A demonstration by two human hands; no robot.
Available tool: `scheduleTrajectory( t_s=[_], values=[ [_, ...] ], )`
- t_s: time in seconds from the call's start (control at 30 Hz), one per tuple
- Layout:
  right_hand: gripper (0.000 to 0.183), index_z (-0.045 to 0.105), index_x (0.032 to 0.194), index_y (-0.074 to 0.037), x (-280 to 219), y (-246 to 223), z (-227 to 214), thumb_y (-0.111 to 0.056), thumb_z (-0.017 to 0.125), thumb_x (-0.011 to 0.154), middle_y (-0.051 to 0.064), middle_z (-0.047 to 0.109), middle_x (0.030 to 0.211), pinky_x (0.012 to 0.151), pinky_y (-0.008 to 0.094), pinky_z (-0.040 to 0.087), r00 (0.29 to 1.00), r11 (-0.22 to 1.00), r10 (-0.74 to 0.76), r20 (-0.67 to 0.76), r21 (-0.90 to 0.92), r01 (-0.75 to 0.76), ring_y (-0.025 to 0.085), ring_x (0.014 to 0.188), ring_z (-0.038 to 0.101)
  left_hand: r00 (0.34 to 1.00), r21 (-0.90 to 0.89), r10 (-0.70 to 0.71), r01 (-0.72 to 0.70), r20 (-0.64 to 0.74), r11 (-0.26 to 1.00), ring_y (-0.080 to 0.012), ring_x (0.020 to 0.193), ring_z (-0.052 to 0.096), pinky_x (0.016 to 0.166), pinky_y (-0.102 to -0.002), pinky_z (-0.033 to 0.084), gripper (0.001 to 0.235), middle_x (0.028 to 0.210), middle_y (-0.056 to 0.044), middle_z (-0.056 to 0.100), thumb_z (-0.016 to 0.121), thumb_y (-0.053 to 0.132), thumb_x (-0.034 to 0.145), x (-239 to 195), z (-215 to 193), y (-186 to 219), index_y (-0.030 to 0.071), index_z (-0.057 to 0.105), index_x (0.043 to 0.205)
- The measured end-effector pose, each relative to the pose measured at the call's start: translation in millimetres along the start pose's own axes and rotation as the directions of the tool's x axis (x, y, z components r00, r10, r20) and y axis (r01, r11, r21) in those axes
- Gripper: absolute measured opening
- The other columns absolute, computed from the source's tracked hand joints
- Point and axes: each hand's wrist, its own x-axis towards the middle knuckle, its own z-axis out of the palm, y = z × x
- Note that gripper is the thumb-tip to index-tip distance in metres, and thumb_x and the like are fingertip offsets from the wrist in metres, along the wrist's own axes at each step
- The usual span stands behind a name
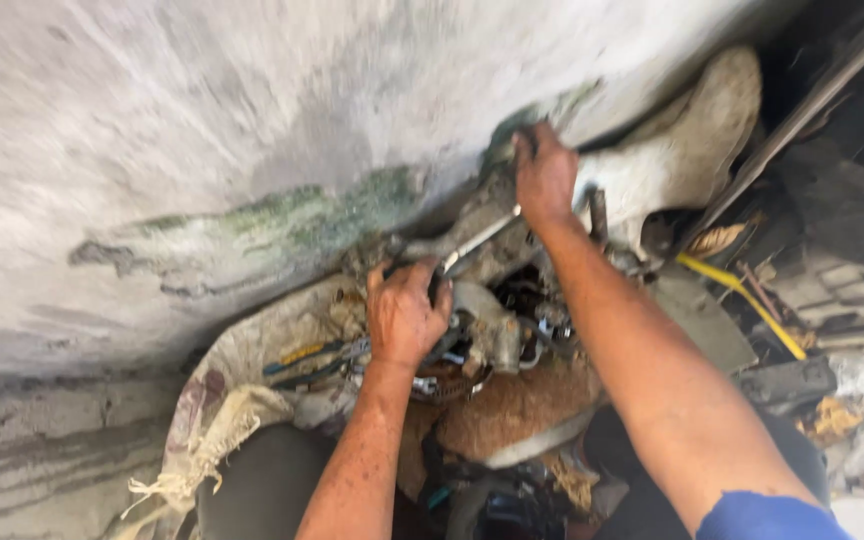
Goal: The person uses a wrench to loosen and remove bolts from a metallic engine part resting on a cloth on the ground. They remove a bolt and a small metal piece, then continue to manipulate the engine part and tools.
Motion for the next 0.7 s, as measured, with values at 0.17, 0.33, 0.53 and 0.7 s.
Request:
scheduleTrajectory(
  t_s=[0.17,0.33,0.53,0.7],
  values=[
    [0.015,0.072,0.094,-0.017,-15.9,8.9,-12.6,-0.032,0.074,0.095,0.009,0.074,0.078,0.073,0.053,0.056,0.973,0.986,-0.161,0.168,-0.007,0.164,0.038,0.085,0.073,0.999,0.014,-0.018,0.019,-0.045,1.000,-0.0240,0.078,0.077,0.102,-0.042,0.047,0.019,0.076,-0.008,0.077,0.078,0.023,0.080,-1.4,7.3,-6.4,0.017,0.077,0.098],
    [0.020,0.069,0.094,-0.013,-51.0,-12.4,-60.9,-0.031,0.075,0.089,0.017,0.074,0.087,0.079,0.056,0.057,0.851,0.955,-0.226,0.475,-0.066,0.290,0.044,0.091,0.071,1.000,0.006,-0.016,0.016,-0.024,1.000,-0.0261,0.079,0.076,0.104,-0.046,0.046,0.019,0.077,-0.010,0.076,0.080,0.024,0.081,-1.7,4.3,-4.3,0.015,0.077,0.098],
    [0.019,0.064,0.104,-0.014,-74.6,12.3,-72.4,-0.032,0.060,0.102,0.018,0.070,0.091,0.086,0.053,0.056,0.803,0.910,-0.226,0.552,-0.174,0.376,0.041,0.098,0.069,1.000,0.041,-0.019,0.020,-0.025,0.999,-0.0243,0.081,0.077,0.103,-0.045,0.046,0.019,0.080,-0.007,0.077,0.080,0.026,0.083,-3.9,15.7,-9.2,0.018,0.078,0.101],
    [0.028,0.060,0.110,-0.009,-87.4,-1.4,-86.5,-0.034,0.066,0.098,0.020,0.070,0.099,0.093,0.057,0.051,0.826,0.971,-0.162,0.540,-0.060,0.230,0.045,0.106,0.066,0.999,0.068,-0.034,0.034,0.004,0.997,-0.0240,0.080,0.076,0.096,-0.043,0.048,0.021,0.079,-0.006,0.076,0.078,0.027,0.084,-4.8,13.9,-9.5,0.020,0.075,0.104]
  ],
)
